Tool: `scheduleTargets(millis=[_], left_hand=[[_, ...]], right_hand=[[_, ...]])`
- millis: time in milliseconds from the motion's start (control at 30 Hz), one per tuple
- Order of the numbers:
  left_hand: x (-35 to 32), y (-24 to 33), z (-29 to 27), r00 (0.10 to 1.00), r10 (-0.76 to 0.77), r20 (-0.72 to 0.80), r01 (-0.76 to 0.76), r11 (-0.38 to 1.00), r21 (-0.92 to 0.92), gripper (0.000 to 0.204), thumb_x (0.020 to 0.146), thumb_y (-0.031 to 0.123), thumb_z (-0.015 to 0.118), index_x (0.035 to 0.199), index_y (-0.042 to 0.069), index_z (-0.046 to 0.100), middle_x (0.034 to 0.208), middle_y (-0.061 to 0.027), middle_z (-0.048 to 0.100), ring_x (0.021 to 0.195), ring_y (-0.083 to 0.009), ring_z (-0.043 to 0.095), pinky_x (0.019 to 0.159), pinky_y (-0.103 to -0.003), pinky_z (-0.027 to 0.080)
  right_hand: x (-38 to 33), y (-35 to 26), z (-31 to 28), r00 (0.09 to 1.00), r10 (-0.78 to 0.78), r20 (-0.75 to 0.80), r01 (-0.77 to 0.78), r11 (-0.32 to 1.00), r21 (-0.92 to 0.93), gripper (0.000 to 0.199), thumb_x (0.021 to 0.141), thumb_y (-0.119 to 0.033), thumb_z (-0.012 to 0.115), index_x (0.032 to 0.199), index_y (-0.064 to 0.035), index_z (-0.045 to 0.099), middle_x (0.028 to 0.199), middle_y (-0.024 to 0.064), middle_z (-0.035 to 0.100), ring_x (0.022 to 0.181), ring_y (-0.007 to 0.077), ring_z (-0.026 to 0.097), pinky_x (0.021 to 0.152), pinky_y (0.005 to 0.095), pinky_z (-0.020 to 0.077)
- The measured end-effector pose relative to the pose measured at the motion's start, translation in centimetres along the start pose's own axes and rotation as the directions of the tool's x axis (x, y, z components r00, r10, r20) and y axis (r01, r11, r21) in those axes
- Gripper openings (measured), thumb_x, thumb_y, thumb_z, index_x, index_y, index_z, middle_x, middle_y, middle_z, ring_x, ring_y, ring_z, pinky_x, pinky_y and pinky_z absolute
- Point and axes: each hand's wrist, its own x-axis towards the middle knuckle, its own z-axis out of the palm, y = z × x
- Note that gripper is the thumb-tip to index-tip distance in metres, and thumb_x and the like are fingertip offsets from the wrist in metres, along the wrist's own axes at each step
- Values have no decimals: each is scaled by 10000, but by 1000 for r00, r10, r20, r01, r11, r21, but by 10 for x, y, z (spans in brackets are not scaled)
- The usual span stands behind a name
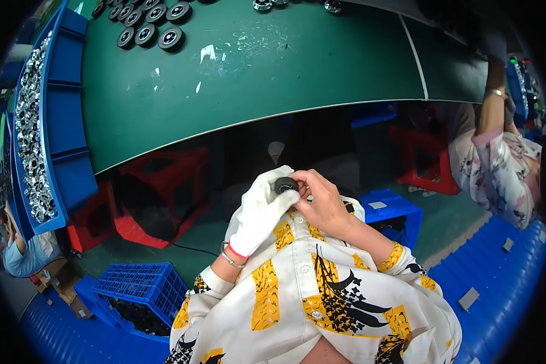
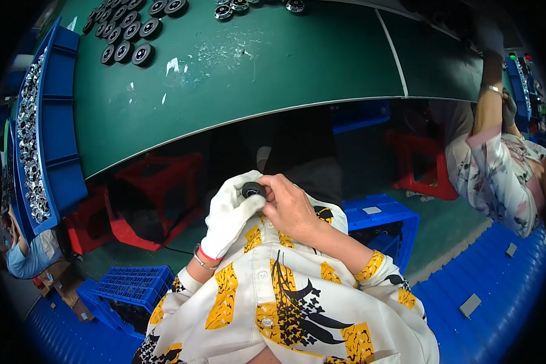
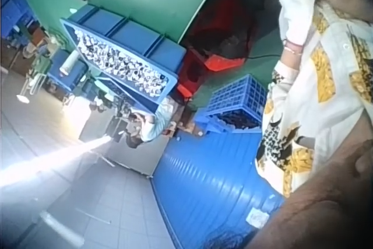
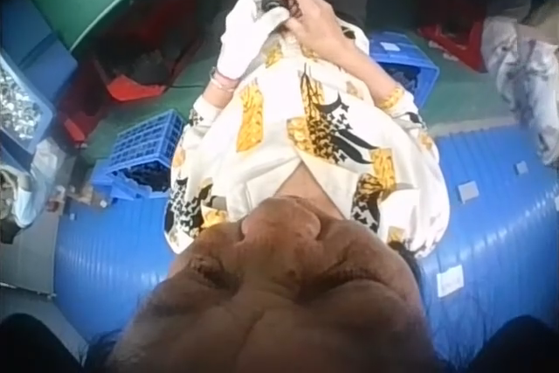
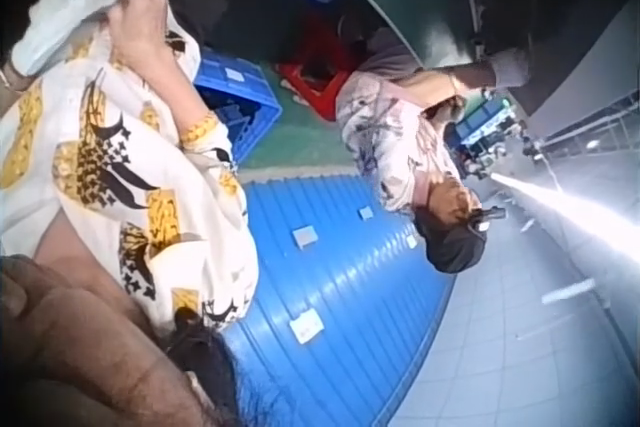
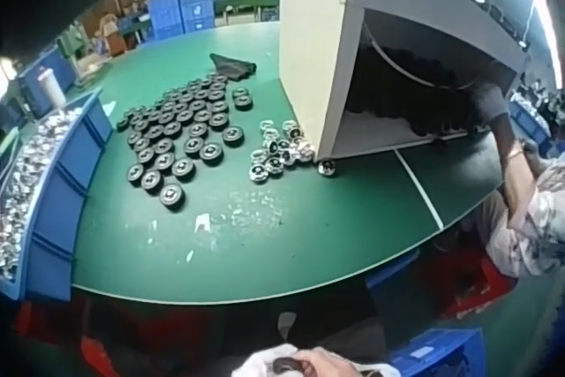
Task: The person is assembling small metal bearings into circular rubber components at a factory workbench.
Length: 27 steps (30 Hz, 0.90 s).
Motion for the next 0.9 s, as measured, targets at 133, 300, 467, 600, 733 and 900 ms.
scheduleTargets(millis=[133, 300, 467, 600, 733, 900], left_hand=[[1, 1, 3, 999, 35, -3, -34, 982, 186, 346, 839, 6, 606, 1178, -32, 549, 1030, -88, 628, 888, -125, 606, 790, -248, 512], [3, -14, 0, 1000, -11, 10, 10, 997, 82, 350, 830, 3, 616, 1170, -41, 547, 1026, -94, 628, 886, -126, 606, 788, -247, 512], [11, -16, -1, 999, 31, 30, -30, 999, -20, 421, 827, 9, 623, 1232, -42, 521, 1011, -98, 631, 846, -125, 614, 739, -242, 523], [9, 19, -5, 996, -9, 84, -31, 890, 455, 477, 821, 15, 637, 1271, -51, 492, 1044, -110, 624, 860, -140, 619, 765, -254, 529], [10, 21, -1, 985, -114, 127, 74, 956, 284, 507, 822, 44, 652, 1287, -53, 474, 1074, -113, 626, 907, -151, 624, 793, -275, 522], [4, 4, 5, 990, -108, 88, 123, 973, -196, 393, 844, 31, 614, 1218, -50, 521, 1049, -86, 617, 898, -119, 598, 787, -241, 503]], right_hand=[[1, 9, 2, 998, -64, -22, 64, 998, -1, 390, 712, 62, 690, 1056, -1, 515, 877, 100, 562, 722, 184, 596, 654, 295, 518], [-3, 17, 6, 986, -166, -31, 159, 973, -168, 396, 696, 52, 698, 1039, -11, 509, 882, 125, 561, 750, 241, 615, 668, 326, 529], [-5, 18, 4, 1000, -12, -6, 12, 1000, 26, 490, 691, -14, 730, 1124, -30, 501, 916, 131, 562, 820, 310, 603, 692, 371, 520], [4, 7, -11, 982, -180, 53, 186, 967, -174, 608, 669, -30, 751, 1212, -53, 478, 984, 119, 556, 851, 279, 609, 688, 350, 534], [6, 16, -13, 978, -209, -1, 207, 969, -135, 587, 624, -22, 757, 1157, -40, 512, 992, 127, 544, 847, 266, 608, 667, 335, 534], [9, 13, -8, 919, -354, -172, 291, 906, -308, 501, 595, -17, 753, 1056, -19, 556, 931, 121, 553, 832, 267, 595, 660, 334, 520]])
